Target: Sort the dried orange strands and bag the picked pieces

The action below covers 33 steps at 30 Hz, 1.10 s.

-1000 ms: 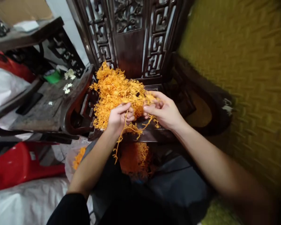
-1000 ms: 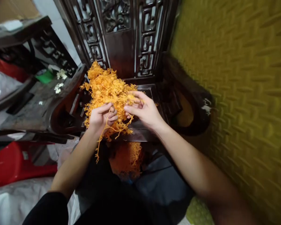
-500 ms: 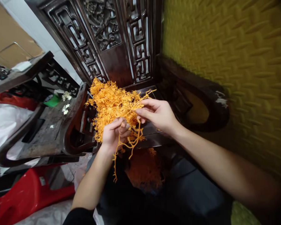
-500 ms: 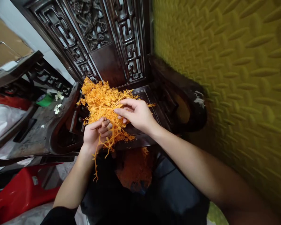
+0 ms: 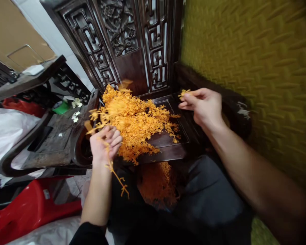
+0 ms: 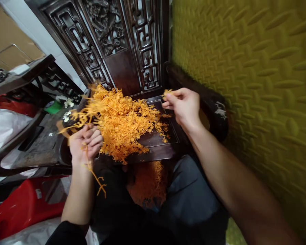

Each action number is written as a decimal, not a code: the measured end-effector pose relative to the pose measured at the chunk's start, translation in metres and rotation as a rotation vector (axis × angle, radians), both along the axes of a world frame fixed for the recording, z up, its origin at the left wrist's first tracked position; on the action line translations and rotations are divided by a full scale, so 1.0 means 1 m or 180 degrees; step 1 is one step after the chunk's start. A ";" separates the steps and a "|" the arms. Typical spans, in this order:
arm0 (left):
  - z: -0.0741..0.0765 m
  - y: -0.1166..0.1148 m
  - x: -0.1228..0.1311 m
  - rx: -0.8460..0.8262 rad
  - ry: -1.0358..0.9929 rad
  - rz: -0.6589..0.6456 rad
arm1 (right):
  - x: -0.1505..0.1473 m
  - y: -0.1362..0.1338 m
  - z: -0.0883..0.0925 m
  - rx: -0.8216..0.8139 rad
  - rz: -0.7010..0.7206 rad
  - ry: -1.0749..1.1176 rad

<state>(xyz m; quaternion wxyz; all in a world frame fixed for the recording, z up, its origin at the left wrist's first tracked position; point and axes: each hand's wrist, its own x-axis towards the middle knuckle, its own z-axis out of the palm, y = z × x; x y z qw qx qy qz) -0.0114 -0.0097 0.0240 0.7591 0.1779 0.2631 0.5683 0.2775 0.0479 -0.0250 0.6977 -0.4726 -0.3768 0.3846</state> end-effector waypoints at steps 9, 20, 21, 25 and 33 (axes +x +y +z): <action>-0.008 0.002 0.009 -0.0158 -0.0019 -0.0160 | -0.025 -0.021 0.008 -0.0572 0.1797 0.0927; -0.013 0.001 0.017 -0.0145 -0.0140 -0.0395 | -0.043 -0.022 -0.001 -0.1120 0.2414 0.1526; -0.013 0.001 0.019 -0.0146 -0.0100 -0.0407 | -0.048 -0.023 -0.002 -0.1096 0.2381 0.1421; -0.011 0.000 0.028 -0.0082 0.0123 -0.0576 | -0.066 -0.030 -0.003 -0.0789 0.2168 0.1040; -0.016 -0.005 0.032 0.0707 0.1849 -0.0228 | -0.052 -0.029 0.006 -0.0701 0.1847 0.0944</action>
